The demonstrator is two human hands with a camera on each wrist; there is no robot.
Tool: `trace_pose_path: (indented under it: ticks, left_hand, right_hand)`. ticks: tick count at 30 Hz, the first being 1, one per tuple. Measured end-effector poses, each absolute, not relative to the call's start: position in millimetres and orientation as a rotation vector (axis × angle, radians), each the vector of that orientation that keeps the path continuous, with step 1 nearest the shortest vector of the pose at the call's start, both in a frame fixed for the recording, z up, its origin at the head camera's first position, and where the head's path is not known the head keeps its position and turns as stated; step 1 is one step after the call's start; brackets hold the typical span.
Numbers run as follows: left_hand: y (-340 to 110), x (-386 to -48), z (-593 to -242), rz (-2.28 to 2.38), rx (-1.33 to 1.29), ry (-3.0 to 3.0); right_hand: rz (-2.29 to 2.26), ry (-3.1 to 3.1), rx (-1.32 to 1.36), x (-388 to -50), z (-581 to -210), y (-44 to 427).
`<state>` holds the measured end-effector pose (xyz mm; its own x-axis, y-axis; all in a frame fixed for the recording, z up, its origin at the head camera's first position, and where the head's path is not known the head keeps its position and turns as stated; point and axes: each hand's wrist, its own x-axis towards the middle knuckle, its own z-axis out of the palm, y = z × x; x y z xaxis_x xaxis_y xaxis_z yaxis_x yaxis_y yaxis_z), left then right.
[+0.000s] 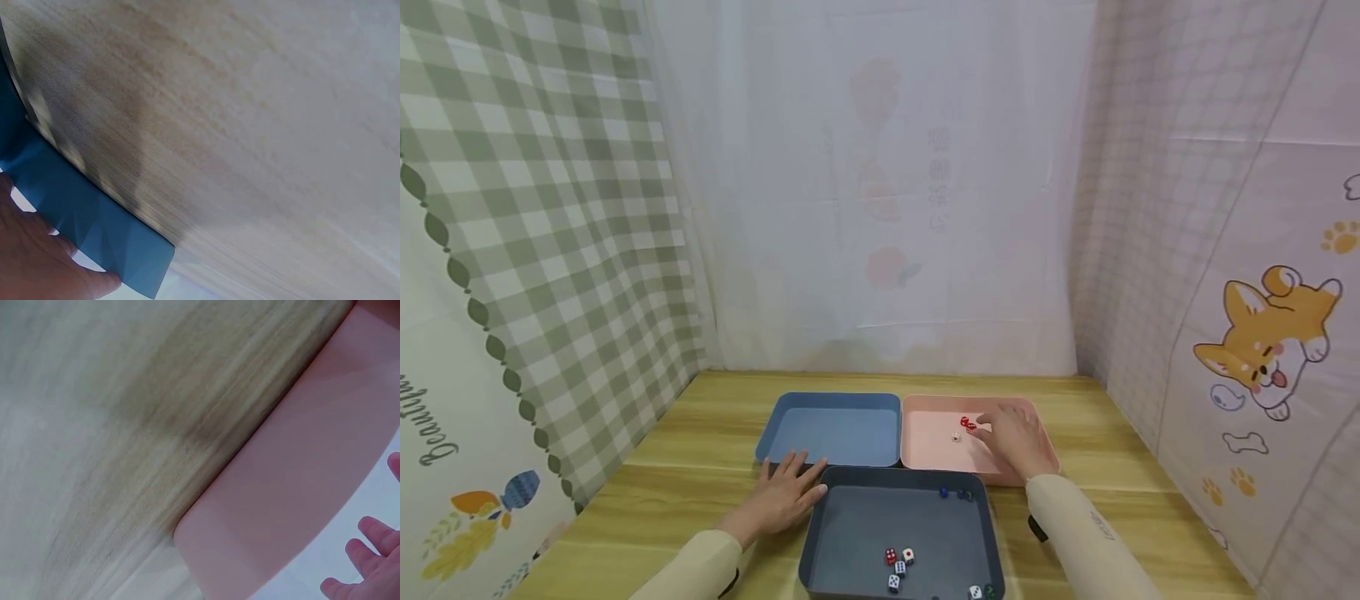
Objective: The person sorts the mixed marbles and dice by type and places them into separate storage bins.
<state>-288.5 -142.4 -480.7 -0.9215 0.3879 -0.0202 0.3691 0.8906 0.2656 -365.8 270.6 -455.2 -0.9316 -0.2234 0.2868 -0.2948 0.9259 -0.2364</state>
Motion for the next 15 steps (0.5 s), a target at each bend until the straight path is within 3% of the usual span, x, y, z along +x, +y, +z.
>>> trace_pose_path:
  ticks: [15]
  left_hand:
    - [-142, -289, -482, 0.406, 0.601, 2.982]
  right_hand:
    - [0.500, -2.687, 0.633, -352, -450, 254]
